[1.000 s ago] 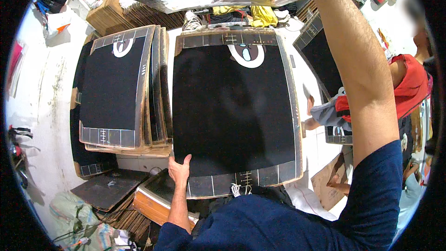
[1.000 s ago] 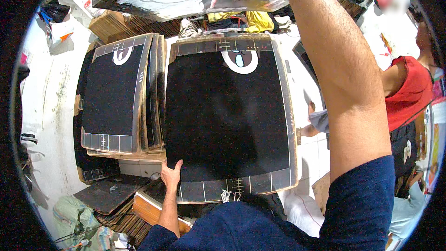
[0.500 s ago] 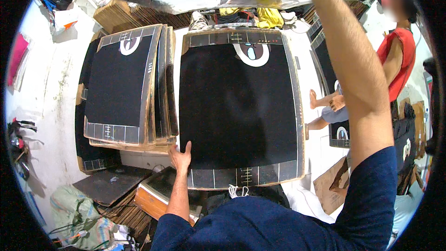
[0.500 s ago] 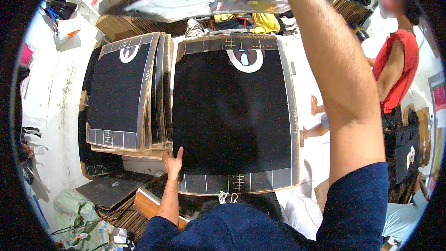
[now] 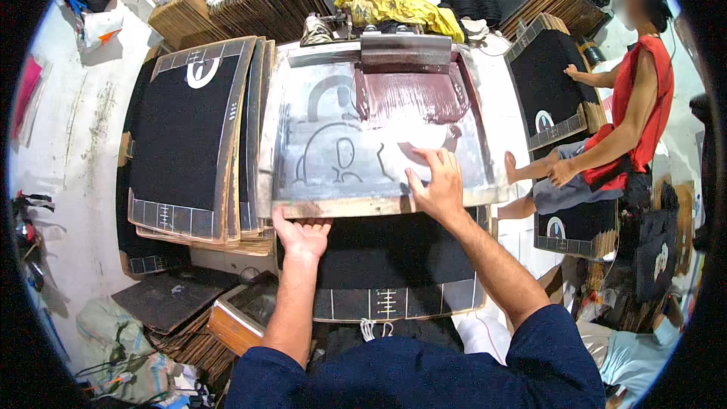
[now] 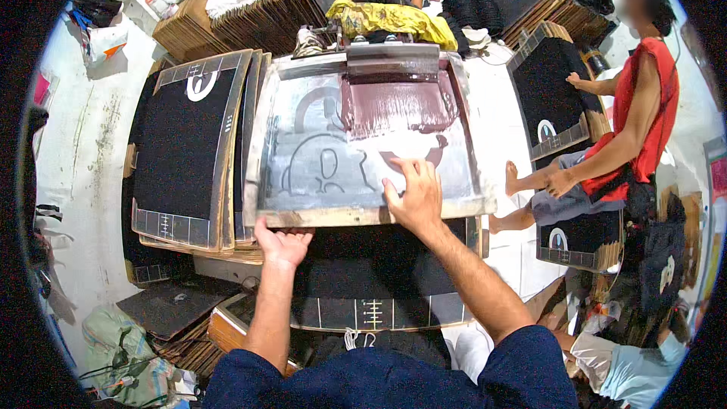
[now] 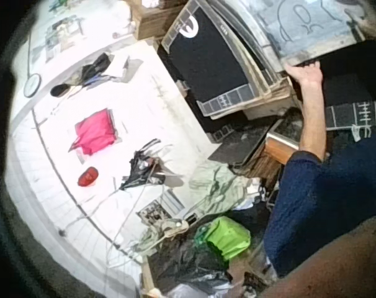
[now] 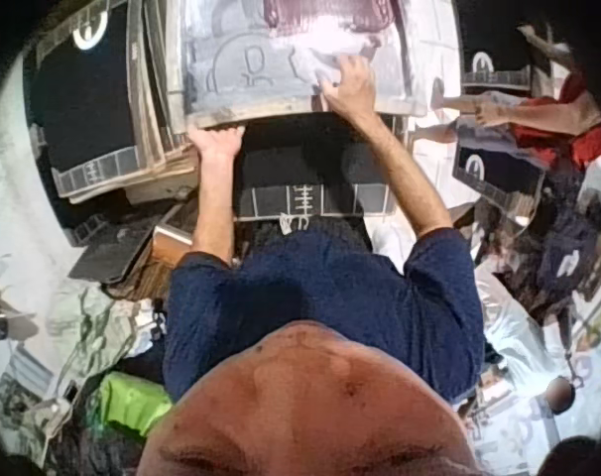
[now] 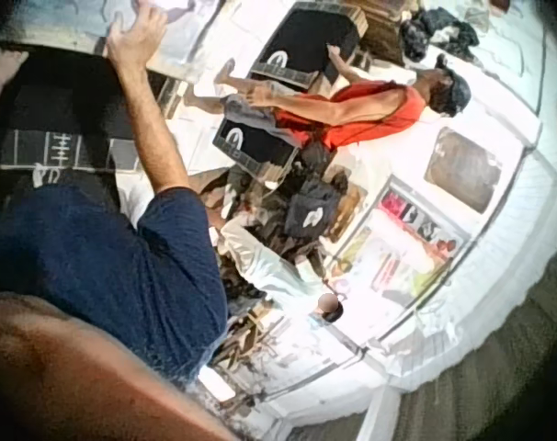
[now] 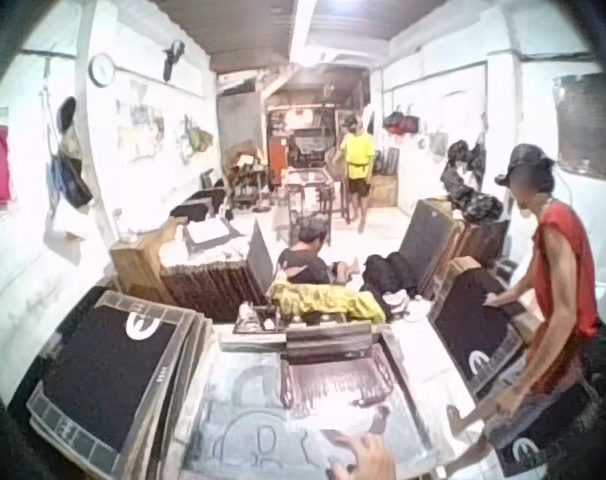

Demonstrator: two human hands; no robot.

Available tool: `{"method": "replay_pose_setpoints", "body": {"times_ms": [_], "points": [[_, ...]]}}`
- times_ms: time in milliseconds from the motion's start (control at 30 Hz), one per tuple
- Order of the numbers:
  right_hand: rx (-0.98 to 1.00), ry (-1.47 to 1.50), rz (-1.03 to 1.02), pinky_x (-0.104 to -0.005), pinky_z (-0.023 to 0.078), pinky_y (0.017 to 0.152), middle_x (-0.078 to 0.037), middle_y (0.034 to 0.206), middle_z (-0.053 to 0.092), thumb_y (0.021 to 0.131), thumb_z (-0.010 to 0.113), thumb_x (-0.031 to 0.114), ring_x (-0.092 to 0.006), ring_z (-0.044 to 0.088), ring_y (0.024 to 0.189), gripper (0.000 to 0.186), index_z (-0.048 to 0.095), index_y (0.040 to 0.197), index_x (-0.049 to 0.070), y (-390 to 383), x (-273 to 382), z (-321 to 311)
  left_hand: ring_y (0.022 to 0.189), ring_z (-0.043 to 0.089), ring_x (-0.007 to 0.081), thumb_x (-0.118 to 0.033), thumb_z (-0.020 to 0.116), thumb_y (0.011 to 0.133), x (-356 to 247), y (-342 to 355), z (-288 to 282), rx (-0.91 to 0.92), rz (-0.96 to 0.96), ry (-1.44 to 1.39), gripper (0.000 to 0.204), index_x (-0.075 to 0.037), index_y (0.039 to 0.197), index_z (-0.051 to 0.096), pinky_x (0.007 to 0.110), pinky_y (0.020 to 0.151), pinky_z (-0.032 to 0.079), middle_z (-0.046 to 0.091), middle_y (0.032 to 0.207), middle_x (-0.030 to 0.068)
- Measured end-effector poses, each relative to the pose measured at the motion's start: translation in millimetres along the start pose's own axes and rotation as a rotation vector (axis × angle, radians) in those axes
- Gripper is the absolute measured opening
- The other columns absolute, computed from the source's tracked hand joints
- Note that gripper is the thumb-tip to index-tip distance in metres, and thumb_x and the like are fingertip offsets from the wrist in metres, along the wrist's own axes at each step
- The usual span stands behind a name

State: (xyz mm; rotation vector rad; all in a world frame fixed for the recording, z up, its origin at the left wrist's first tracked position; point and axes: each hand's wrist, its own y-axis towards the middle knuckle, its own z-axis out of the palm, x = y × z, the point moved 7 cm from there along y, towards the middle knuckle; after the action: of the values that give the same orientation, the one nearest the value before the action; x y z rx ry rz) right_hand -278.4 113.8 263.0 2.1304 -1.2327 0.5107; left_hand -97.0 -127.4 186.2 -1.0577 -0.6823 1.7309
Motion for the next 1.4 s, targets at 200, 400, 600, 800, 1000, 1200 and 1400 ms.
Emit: {"method": "replay_pose_setpoints", "body": {"times_ms": [200, 400, 600, 800, 1000, 1200, 1400], "points": [[-0.061, -0.221, -0.123, -0.0475, 0.043, 0.11, -0.019, 0.138, 0.056, 0.075, 0.086, 0.022, -0.0379, 0.052, 0.133, 0.077, 0.056, 0.144, 0.006, 147, -92, 55, 0.126, 0.056, 0.0305, -0.038, 0.075, 0.092, 21, 19, -51, -0.189, 0.767, 0.951, 0.068, -0.002, 0.143, 0.046, 0.044, 0.106, 0.045, 0.056, 0.136, 0.0182], [0.096, -0.536, -0.235, -0.0481, 0.043, 0.108, -0.015, 0.136, 0.061, 0.072, 0.093, 0.032, -0.0331, 0.056, 0.129, 0.09, 0.052, 0.148, 0.007, 265, -117, 104, 0.136, 0.05, 0.0286, -0.04, 0.089, 0.074, 43, 33, -19, 0.444, 1.628, 2.078, 0.074, -0.02, 0.139, 0.062, 0.054, 0.118, 0.033, 0.058, 0.138, 0.0059], [0.329, -0.523, -0.201, -0.0477, 0.049, 0.091, -0.008, 0.111, 0.073, 0.082, 0.084, 0.035, -0.0304, 0.068, 0.107, 0.039, 0.07, 0.11, 0.012, 269, -121, 109, 0.132, 0.052, 0.0263, -0.022, 0.081, 0.073, 40, 55, -40, 0.415, 1.619, 2.045, 0.061, -0.019, 0.132, 0.064, 0.052, 0.117, 0.033, 0.059, 0.132, 0.0039], [0.039, -0.518, -0.313, -0.0477, 0.047, 0.088, -0.007, 0.104, 0.069, 0.084, 0.08, 0.03, -0.0305, 0.065, 0.104, 0.034, 0.064, 0.107, 0.011, 271, -118, 110, 0.131, 0.053, 0.0287, -0.018, 0.075, 0.076, 40, 54, -40, 0.43, 1.642, 2.031, 0.055, -0.016, 0.129, 0.063, 0.055, 0.117, 0.033, 0.059, 0.13, 0.0059], [0.029, -0.552, -0.29, -0.0474, 0.045, 0.085, -0.006, 0.102, 0.065, 0.079, 0.071, 0.006, -0.0292, 0.063, 0.1, 0.029, 0.063, 0.106, 0.012, 181, -100, 98, 0.132, 0.052, 0.0289, -0.018, 0.077, 0.076, 41, 53, -38, 0.454, 1.63, 2.023, 0.056, -0.015, 0.13, 0.062, 0.055, 0.118, 0.032, 0.059, 0.131, 0.0058], [0.222, -0.452, -0.294, -0.0465, 0.045, 0.088, -0.006, 0.104, 0.068, 0.084, 0.076, 0.015, -0.0294, 0.065, 0.103, 0.025, 0.065, 0.107, 0.013, 196, -97, 91, 0.132, 0.052, 0.0268, -0.021, 0.079, 0.078, 40, 54, -39, 0.439, 1.623, 2.033, 0.057, -0.017, 0.132, 0.062, 0.053, 0.118, 0.032, 0.059, 0.133, 0.0042], [0.028, -0.561, -0.249, -0.0475, 0.046, 0.088, -0.006, 0.105, 0.066, 0.085, 0.079, 0.027, -0.0299, 0.063, 0.104, 0.031, 0.062, 0.106, 0.011, 255, -120, 116, 0.131, 0.053, 0.0266, -0.021, 0.078, 0.08, 40, 54, -38, 0.437, 1.636, 2.026, 0.055, -0.018, 0.132, 0.062, 0.052, 0.117, 0.033, 0.06, 0.132, 0.0042]]}}
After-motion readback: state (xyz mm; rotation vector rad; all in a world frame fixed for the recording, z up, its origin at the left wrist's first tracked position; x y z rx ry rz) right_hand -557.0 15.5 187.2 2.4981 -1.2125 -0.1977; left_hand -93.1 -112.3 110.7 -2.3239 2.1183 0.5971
